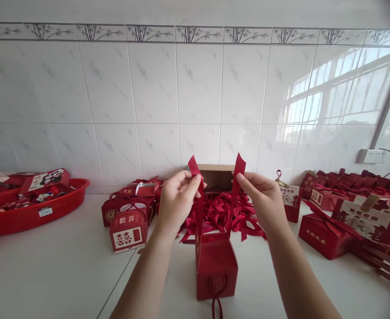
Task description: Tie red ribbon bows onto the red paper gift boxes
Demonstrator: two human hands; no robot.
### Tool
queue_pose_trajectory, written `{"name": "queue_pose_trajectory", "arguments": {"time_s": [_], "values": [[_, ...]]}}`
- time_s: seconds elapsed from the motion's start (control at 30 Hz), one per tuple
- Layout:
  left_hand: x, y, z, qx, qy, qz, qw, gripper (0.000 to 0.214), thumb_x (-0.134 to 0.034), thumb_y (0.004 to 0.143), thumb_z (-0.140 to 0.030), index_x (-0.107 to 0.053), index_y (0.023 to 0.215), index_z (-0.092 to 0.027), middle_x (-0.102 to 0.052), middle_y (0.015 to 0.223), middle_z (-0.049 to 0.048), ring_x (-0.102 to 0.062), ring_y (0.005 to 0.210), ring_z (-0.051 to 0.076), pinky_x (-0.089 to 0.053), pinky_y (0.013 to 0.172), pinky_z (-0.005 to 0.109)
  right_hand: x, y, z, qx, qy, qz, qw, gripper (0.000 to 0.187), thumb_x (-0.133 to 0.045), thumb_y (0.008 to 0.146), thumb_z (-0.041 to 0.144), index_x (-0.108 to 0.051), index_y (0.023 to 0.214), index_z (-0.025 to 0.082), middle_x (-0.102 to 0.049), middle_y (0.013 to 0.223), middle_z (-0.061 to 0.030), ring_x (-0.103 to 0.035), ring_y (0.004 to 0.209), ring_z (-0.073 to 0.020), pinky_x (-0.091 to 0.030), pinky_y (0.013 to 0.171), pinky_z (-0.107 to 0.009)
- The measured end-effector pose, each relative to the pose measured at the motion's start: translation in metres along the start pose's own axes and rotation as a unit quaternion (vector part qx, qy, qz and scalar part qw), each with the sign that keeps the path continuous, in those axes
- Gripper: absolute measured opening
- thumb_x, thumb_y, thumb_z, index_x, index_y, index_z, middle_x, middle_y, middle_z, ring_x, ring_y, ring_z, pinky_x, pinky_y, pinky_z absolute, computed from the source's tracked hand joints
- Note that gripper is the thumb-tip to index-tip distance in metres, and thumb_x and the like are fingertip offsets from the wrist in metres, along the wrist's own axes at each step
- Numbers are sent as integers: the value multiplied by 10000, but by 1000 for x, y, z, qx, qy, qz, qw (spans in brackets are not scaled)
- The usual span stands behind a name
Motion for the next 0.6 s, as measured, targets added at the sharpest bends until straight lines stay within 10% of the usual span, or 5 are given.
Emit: {"name": "queue_pose_trajectory", "arguments": {"time_s": [0.6], "values": [[-9,-2,-8,-37,14,45,998,267,-558,852,-404,-651,761,-172,-638,717,21,-599,736,148,-462,711,235,-11,-1,-5,-33,20,41,998,234,-647,786,414,-700,853,196,-669,667,-22,-599,565,-135,-481,521,-269]]}}
Point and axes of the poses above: each hand's wrist, its own y-axis towards the middle knuckle, its own x-axis out of the back of the hand, z = x × y, the point moved 10 cm from there along y, towards the middle knuckle
